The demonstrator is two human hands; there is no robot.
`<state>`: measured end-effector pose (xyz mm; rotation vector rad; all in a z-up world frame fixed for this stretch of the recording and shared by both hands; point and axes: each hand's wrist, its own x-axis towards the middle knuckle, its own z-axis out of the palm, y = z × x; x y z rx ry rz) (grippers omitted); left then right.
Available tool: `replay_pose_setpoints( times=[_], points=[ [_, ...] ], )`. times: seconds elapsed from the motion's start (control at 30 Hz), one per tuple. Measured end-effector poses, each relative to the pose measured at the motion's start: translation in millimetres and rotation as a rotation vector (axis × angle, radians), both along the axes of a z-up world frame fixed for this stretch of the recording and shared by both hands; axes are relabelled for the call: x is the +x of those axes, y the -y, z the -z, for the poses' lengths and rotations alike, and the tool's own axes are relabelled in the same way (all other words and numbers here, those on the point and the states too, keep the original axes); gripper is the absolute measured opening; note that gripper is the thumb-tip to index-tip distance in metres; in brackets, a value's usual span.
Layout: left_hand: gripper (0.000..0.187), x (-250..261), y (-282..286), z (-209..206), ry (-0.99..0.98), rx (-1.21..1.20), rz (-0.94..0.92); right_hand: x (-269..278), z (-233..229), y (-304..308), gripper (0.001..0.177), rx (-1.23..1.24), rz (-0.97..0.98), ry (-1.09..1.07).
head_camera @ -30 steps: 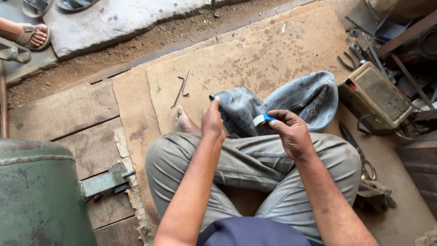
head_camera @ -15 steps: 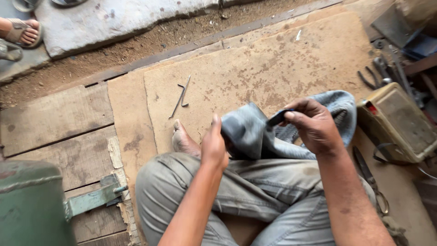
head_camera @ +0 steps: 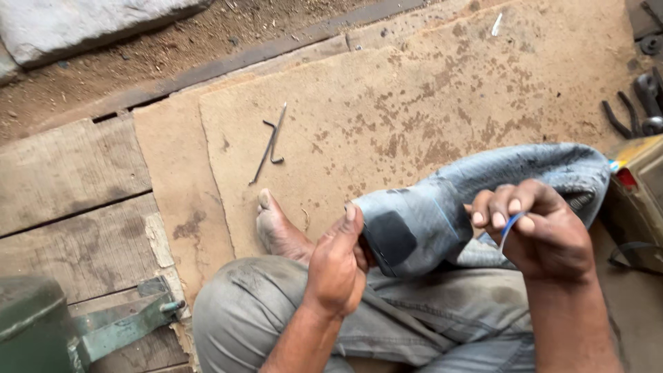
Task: The person applies a blue patch to the inner surface of a tire using a small tool. They then use a hammer to tap the tire's outer edge and a pair of pliers to manipulate a section of the tire's rim.
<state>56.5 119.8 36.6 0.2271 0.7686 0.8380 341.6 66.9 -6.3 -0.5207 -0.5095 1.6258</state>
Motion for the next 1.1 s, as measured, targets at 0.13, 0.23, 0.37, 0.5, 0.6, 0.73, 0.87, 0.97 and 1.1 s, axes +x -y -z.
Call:
replay_pose_setpoints(
  times=[0.13,0.23,0.37,0.5,0.6,0.73,0.87,0.97,1.1],
  points=[
    [0.044,-3.9,0.9,-9.4,0.049,-0.034,-0.008,-6.3,-14.3,6.2,0.007,0.05,0.04,-0.083],
    [0.045,-5.2,-7.6,-18.1,0.055,-0.029,-0.022,-11.5,-23.9,11.1,0.009,0.099,0.038,-0.148],
    [0.039,-8.2,-18.4,-28.1,0.017,-0.059,-0.042,-14.3,-24.0,17.0,0.009,0.099,0.07,-0.153],
    [0.036,-17.7,-19.9,-20.0,0.003,-0.028,0.0,-17.0,-17.8,19.0,0.009,0.084,0.116,-0.179],
    [0.031,-21.8,-16.6,-12.2,0.073,0.051,-0.01,-20.6,-14.6,25.8,0.009,0.091,0.139,-0.218],
    [0.037,-21.7,-19.9,-20.7,0.046,0.062,0.037,-25.9,-7.7,29.7,0.009,0.072,0.164,-0.241],
    [0.05,-25.1,-23.5,-26.0,0.026,0.118,-0.023,-31.3,-3.6,26.0,0.008,0.08,0.167,-0.223],
    [0.056,-27.6,-21.1,-25.1,0.169,0.188,-0.05,-39.0,-14.2,16.3,0.009,0.084,0.198,-0.209],
    [0.072,-35.5,-23.8,-31.6,0.239,0.405,-0.002,-59.8,-31.3,9.3,0.01,0.075,0.262,-0.212]
  ],
)
